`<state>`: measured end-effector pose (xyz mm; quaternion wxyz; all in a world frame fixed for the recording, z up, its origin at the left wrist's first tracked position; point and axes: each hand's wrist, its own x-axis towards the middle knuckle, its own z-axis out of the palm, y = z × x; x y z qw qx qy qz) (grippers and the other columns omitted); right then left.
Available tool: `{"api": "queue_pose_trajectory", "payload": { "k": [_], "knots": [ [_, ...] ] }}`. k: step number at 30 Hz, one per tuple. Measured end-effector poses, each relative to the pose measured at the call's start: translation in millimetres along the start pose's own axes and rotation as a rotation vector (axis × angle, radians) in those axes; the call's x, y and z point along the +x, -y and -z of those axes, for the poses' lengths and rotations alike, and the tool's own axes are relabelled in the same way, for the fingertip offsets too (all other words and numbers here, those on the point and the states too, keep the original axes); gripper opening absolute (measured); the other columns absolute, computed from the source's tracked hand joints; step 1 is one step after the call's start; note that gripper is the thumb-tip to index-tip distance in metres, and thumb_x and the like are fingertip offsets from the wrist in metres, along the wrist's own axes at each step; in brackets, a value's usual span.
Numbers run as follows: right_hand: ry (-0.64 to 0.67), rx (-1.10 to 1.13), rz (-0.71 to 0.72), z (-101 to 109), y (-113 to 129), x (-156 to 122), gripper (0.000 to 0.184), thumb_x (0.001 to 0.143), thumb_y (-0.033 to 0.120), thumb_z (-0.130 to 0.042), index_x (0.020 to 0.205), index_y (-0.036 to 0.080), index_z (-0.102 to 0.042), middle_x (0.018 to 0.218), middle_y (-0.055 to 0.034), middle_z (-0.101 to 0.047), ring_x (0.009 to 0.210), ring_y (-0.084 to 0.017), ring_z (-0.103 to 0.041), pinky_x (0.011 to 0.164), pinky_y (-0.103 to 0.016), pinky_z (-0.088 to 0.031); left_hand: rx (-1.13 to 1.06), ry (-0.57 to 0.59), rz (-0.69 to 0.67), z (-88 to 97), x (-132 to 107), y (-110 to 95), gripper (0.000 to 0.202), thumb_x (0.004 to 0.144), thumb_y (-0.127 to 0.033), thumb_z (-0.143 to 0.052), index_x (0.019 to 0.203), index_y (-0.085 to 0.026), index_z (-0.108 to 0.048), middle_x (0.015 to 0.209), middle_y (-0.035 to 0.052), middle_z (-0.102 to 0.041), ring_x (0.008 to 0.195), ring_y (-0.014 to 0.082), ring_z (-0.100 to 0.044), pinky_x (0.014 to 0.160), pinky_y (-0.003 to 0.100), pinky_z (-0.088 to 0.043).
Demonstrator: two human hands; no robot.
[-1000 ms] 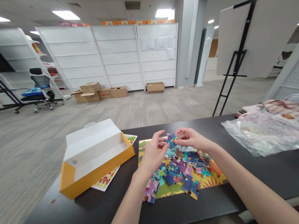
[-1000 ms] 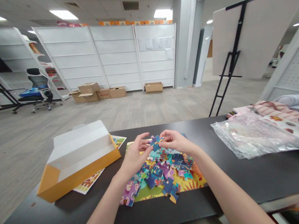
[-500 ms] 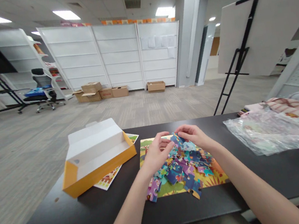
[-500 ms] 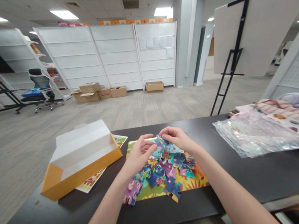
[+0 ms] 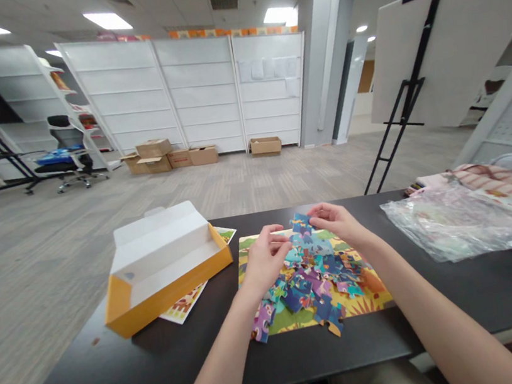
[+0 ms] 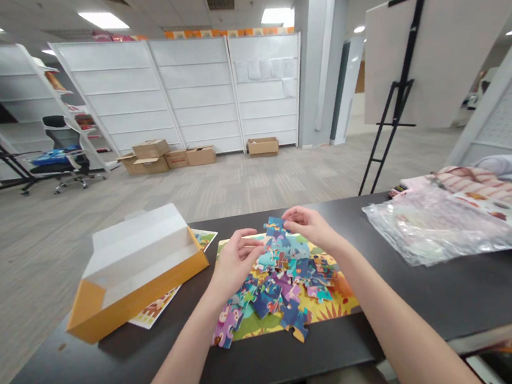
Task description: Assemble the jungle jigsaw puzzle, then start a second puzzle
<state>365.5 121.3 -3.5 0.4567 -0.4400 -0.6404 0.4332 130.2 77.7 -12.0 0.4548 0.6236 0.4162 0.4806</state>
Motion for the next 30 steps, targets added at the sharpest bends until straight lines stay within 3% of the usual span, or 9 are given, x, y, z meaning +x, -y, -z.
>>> {"api": "queue_pose_trajectory", "payload": {
  "k": [2,4,9,15,25,30],
  "knots": [
    [-0.169,-0.065,0.004,14,-11,6,0.043,0.073,0.051,-0.076,0.098,0.018,-0.065,0.082,-0.0035,-0.073,0.070,-0.015,-0.064,0.067,-0.029,-0.050,0.023,-0.027,-0.013,-0.5,1,2,0.033,0.082,-0.016,-0.068,0.112,-0.017,-0.055,0.093,0.0058,-0.072,0.084,0.0169,-0.073,0.078,0.030,-0.058],
    [-0.236,-0.156,-0.022,26,-23,11,0.043,0.071,0.052,-0.075,0.096,0.018,-0.067,0.083,-0.0057,-0.075,0.071,-0.017,-0.066,0.067,-0.030,-0.051,0.049,-0.026,-0.026,-1.0,1,4,0.030,0.083,-0.017,-0.066,0.111,-0.017,-0.056,0.093,0.0063,-0.072,0.084,0.0172,-0.073,0.077,0.030,-0.058],
    [-0.135,-0.331,-0.036,32,-48,20,0.032,0.070,0.046,-0.073,0.087,0.018,-0.072,0.082,-0.0075,-0.077,0.075,-0.022,-0.070,0.072,-0.034,-0.053,0.104,-0.009,-0.052,-1.0,0,4,0.027,0.083,-0.020,-0.066,0.108,-0.018,-0.059,0.092,0.0060,-0.072,0.084,0.0174,-0.072,0.074,0.029,-0.058],
    [-0.128,-0.485,-0.023,39,-60,22,0.024,0.075,0.037,-0.068,0.087,0.018,-0.074,0.081,-0.0066,-0.078,0.073,-0.021,-0.070,0.073,-0.034,-0.054,0.116,-0.014,-0.062,1.1,0,4,0.025,0.083,-0.022,-0.066,0.107,-0.018,-0.060,0.090,0.0055,-0.072,0.082,0.0170,-0.071,0.073,0.029,-0.058],
    [-0.121,-0.714,-0.021,45,-59,19,0.021,0.080,0.032,-0.063,0.091,0.020,-0.076,0.086,-0.0061,-0.078,0.076,-0.022,-0.069,0.074,-0.033,-0.053,0.106,-0.017,-0.079,3.5,1,4,0.021,0.084,-0.024,-0.065,0.104,-0.018,-0.062,0.087,0.0049,-0.071,0.079,0.0164,-0.071,0.071,0.028,-0.057],
    [-0.166,-0.867,0.028,60,-49,12,0.022,0.082,0.030,-0.060,0.093,0.021,-0.078,0.097,-0.0077,-0.077,0.082,-0.022,-0.069,0.082,-0.036,-0.053,0.107,-0.017,-0.089,5.3,1,3,0.018,0.084,-0.024,-0.066,0.101,-0.018,-0.063,0.089,0.0055,-0.072,0.080,0.0166,-0.070,0.073,0.028,-0.058]
  ]
}}
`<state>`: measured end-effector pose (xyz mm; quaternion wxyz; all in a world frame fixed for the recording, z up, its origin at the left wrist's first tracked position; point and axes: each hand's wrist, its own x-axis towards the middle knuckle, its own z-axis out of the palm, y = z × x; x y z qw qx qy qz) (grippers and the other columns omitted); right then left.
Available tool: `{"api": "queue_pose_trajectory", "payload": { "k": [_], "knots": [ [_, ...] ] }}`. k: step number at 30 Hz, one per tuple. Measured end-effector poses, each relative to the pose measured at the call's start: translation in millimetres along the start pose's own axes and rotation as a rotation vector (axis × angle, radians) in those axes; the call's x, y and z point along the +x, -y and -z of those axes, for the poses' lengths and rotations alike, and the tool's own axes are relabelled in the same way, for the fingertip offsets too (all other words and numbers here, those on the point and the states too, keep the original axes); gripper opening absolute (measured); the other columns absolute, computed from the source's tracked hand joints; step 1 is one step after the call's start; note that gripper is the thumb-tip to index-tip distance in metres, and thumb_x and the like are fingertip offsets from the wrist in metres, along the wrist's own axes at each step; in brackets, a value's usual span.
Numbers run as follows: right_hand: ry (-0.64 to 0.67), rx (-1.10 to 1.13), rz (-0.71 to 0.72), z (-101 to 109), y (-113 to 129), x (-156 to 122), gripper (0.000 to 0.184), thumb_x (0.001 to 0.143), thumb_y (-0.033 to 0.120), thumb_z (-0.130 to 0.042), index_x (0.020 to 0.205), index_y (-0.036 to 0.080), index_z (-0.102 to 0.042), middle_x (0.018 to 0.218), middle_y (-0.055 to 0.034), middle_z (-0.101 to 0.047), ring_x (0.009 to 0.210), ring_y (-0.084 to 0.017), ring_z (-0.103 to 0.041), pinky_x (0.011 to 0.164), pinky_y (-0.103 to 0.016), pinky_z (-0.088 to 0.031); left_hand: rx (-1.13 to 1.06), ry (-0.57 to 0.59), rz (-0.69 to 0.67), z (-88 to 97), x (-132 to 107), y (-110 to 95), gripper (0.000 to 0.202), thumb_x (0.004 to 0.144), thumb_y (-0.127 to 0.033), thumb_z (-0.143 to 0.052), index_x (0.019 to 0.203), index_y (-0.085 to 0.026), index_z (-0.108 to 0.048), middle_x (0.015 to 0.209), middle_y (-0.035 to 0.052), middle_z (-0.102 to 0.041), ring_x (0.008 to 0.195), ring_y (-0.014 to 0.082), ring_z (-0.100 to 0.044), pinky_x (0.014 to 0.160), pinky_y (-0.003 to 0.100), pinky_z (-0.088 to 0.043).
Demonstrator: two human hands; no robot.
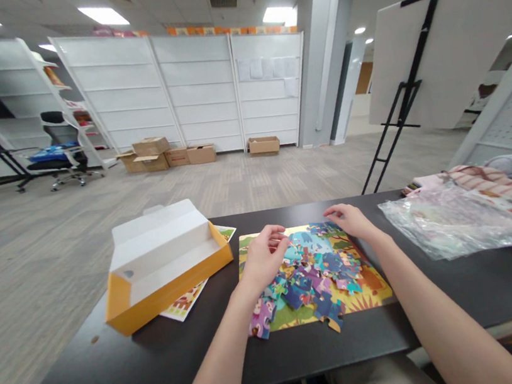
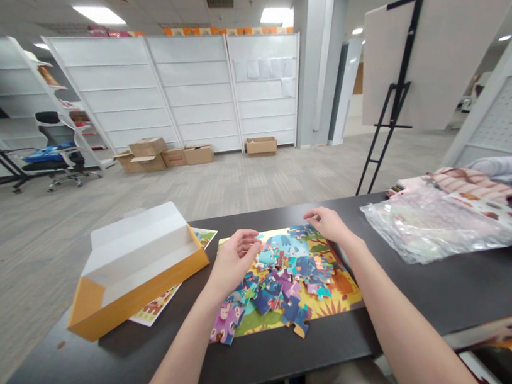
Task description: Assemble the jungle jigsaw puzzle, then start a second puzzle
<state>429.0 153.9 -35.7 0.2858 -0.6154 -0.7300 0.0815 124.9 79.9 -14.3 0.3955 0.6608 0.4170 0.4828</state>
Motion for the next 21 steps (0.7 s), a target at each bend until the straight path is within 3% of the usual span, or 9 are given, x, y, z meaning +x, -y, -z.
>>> {"api": "queue_pose_trajectory", "payload": {
  "k": [5,8,15,21],
  "knots": [
    [0.186,0.034,0.079,17,-3,-9,0.033,0.071,0.032,-0.076,0.102,0.021,-0.077,0.113,-0.0100,-0.074,0.106,-0.029,-0.067,0.097,-0.041,-0.051,0.022,0.012,-0.020,0.9,-1,2,0.016,0.086,-0.027,-0.066,0.099,-0.018,-0.065,0.091,0.0061,-0.073,0.081,0.0172,-0.070,0.074,0.029,-0.058],
    [0.225,0.062,0.100,15,3,-12,0.037,0.072,0.031,-0.076,0.107,0.020,-0.075,0.120,-0.0106,-0.072,0.114,-0.031,-0.065,0.104,-0.043,-0.046,0.047,0.017,-0.026,0.5,-1,3,0.016,0.086,-0.028,-0.065,0.098,-0.018,-0.065,0.090,0.0061,-0.073,0.080,0.0174,-0.070,0.073,0.030,-0.058],
    [0.224,0.032,0.096,0,20,-12,0.029,0.079,0.036,-0.071,0.104,0.021,-0.075,0.113,-0.0099,-0.075,0.108,-0.030,-0.067,0.100,-0.044,-0.048,0.098,0.026,-0.042,-0.1,0,4,0.016,0.087,-0.031,-0.064,0.097,-0.019,-0.066,0.089,0.0046,-0.073,0.079,0.0173,-0.070,0.073,0.030,-0.057],
    [0.214,0.060,0.105,-1,24,-12,0.024,0.080,0.029,-0.070,0.103,0.022,-0.074,0.109,-0.0072,-0.076,0.104,-0.028,-0.069,0.097,-0.041,-0.050,0.126,0.035,-0.067,-0.1,-1,6,0.016,0.088,-0.032,-0.063,0.096,-0.019,-0.066,0.086,0.0041,-0.073,0.078,0.0173,-0.070,0.071,0.029,-0.058]
  ]
}}
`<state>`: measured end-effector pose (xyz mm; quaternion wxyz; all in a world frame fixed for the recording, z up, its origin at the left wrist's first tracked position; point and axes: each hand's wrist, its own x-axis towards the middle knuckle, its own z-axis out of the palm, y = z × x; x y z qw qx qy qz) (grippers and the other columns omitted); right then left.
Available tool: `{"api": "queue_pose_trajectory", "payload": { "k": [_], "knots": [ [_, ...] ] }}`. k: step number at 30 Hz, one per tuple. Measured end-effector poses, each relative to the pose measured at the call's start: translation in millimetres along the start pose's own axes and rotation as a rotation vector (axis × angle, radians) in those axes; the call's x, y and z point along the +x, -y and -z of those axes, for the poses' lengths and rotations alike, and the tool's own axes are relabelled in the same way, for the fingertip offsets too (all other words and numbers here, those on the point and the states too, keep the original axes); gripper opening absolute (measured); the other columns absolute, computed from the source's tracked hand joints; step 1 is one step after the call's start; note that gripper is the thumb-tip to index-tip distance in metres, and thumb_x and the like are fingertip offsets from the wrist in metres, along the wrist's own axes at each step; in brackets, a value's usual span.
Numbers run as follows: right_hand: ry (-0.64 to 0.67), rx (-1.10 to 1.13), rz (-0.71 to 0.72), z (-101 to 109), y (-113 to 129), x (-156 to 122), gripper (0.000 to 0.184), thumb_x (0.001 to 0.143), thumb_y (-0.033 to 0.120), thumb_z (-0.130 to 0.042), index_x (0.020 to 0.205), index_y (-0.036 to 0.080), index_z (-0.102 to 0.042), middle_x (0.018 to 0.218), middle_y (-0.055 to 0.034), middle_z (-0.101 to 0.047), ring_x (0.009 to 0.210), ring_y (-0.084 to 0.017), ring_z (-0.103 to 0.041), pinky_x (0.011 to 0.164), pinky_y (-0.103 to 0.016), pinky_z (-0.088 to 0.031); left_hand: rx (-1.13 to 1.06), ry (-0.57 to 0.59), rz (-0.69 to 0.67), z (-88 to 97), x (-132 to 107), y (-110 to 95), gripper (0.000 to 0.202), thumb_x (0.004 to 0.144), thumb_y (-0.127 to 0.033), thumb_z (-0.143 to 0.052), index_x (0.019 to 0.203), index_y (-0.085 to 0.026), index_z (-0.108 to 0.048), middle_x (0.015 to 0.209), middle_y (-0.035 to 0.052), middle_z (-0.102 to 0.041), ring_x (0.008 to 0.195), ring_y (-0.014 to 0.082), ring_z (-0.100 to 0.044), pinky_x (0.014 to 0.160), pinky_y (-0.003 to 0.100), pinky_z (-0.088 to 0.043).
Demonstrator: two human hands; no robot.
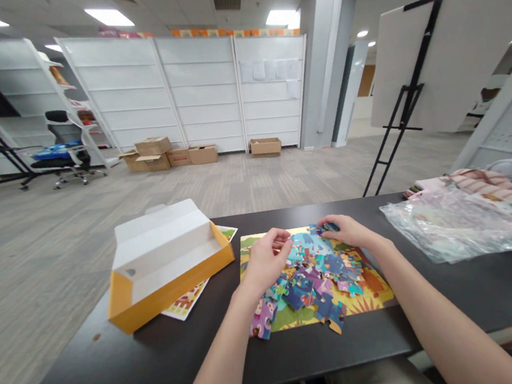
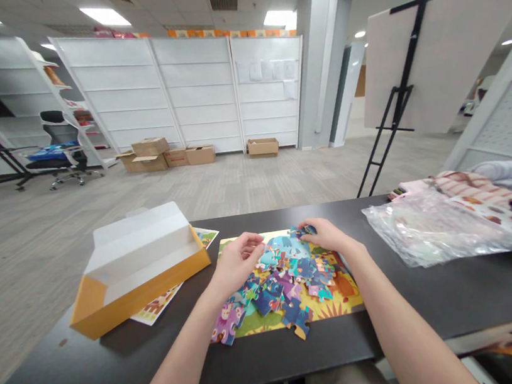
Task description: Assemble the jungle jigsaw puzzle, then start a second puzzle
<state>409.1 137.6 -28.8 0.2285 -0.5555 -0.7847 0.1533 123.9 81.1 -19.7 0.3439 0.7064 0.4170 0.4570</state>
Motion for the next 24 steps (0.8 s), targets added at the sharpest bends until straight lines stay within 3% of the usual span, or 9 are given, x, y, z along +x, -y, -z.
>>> {"api": "queue_pose_trajectory", "payload": {
  "k": [14,24],
  "knots": [
    [0.003,-0.129,0.115,-8,-1,4,0.037,0.085,0.013,-0.063,0.121,0.021,-0.065,0.120,-0.0113,-0.069,0.113,-0.026,-0.065,0.102,-0.040,-0.048,0.035,0.025,-0.017,0.5,-1,3,0.015,0.089,-0.031,-0.060,0.096,-0.020,-0.065,0.091,0.0044,-0.073,0.081,0.0172,-0.070,0.074,0.029,-0.058],
    [0.092,-0.216,0.057,0,-8,1,0.039,0.084,0.014,-0.064,0.121,0.022,-0.067,0.124,-0.0102,-0.070,0.117,-0.028,-0.062,0.106,-0.042,-0.045,0.028,0.037,-0.009,2.0,-2,0,0.015,0.089,-0.030,-0.060,0.096,-0.019,-0.066,0.089,0.0043,-0.073,0.081,0.0174,-0.070,0.074,0.029,-0.058]
  ]
}}
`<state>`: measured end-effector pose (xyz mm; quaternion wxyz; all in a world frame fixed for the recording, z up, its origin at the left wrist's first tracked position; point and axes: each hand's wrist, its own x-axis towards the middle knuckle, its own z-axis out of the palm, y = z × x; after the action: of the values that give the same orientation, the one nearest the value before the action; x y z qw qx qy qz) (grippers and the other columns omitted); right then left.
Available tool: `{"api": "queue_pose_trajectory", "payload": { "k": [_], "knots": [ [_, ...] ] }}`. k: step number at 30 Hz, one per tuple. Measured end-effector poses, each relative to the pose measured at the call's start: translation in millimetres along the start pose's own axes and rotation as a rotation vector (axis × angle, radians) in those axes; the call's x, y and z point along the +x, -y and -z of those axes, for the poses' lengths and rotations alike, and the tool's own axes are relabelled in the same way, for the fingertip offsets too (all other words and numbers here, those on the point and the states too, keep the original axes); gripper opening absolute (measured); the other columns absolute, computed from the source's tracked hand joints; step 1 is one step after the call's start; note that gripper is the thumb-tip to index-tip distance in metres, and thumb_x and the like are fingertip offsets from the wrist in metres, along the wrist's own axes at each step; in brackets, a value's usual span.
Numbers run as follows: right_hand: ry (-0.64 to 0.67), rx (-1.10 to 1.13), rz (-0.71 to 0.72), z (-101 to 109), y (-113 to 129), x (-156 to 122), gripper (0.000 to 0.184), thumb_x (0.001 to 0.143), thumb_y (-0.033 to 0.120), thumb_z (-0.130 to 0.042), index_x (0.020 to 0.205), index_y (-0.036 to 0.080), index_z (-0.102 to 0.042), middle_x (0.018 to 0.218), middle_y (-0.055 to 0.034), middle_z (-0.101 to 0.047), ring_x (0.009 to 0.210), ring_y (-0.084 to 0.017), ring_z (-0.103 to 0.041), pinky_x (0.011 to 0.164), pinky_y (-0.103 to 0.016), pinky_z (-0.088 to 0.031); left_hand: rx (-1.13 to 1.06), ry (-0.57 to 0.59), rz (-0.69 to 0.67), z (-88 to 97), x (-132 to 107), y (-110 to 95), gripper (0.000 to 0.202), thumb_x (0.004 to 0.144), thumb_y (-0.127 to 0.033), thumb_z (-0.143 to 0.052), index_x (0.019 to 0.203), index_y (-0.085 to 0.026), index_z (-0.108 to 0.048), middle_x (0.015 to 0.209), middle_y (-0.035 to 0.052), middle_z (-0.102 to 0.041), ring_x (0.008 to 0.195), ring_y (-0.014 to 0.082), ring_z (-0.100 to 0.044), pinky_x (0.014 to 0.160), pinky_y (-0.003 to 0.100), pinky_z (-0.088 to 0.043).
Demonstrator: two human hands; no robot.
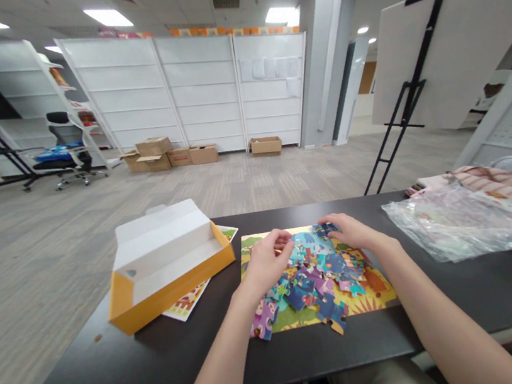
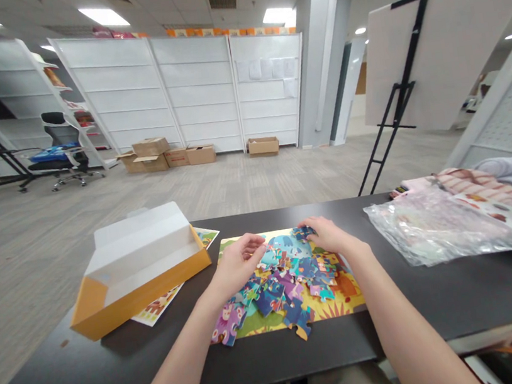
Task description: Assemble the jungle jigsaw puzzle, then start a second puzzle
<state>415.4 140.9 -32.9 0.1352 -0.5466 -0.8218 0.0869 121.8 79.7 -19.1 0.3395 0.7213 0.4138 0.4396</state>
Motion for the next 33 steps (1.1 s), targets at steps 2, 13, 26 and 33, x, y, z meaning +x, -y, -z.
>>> {"api": "queue_pose_trajectory", "payload": {
  "k": [2,13,26,33],
  "knots": [
    [0.004,-0.010,-0.012,2,1,-1,0.039,0.083,0.014,-0.064,0.121,0.022,-0.067,0.124,-0.0104,-0.070,0.118,-0.028,-0.062,0.106,-0.042,-0.044,0.000,0.004,0.000,-0.2,0,1,0.015,0.089,-0.031,-0.061,0.097,-0.019,-0.066,0.089,0.0042,-0.073,0.082,0.0175,-0.070,0.074,0.029,-0.058],
    [0.036,0.038,-0.021,11,10,-5,0.038,0.078,0.005,-0.061,0.112,0.019,-0.072,0.119,-0.0108,-0.072,0.113,-0.027,-0.066,0.103,-0.039,-0.048,0.012,0.016,-0.003,-0.7,0,2,0.015,0.089,-0.031,-0.060,0.097,-0.020,-0.067,0.090,0.0035,-0.073,0.082,0.0170,-0.070,0.074,0.028,-0.057],
    [0.047,0.066,-0.032,17,-10,-14,0.025,0.077,0.021,-0.067,0.100,0.019,-0.078,0.113,-0.0096,-0.076,0.107,-0.028,-0.069,0.099,-0.036,-0.050,0.004,0.029,-0.008,-0.8,0,4,0.016,0.089,-0.031,-0.060,0.098,-0.020,-0.067,0.092,0.0044,-0.073,0.085,0.0175,-0.070,0.075,0.029,-0.057],
    [0.023,0.091,-0.030,17,-8,-13,0.016,0.077,0.025,-0.069,0.089,0.022,-0.078,0.106,-0.0069,-0.077,0.100,-0.025,-0.070,0.094,-0.034,-0.052,0.018,0.032,-0.011,0.2,0,4,0.016,0.090,-0.031,-0.060,0.099,-0.020,-0.067,0.091,0.0041,-0.073,0.085,0.0174,-0.070,0.076,0.029,-0.058]
  ]
}}
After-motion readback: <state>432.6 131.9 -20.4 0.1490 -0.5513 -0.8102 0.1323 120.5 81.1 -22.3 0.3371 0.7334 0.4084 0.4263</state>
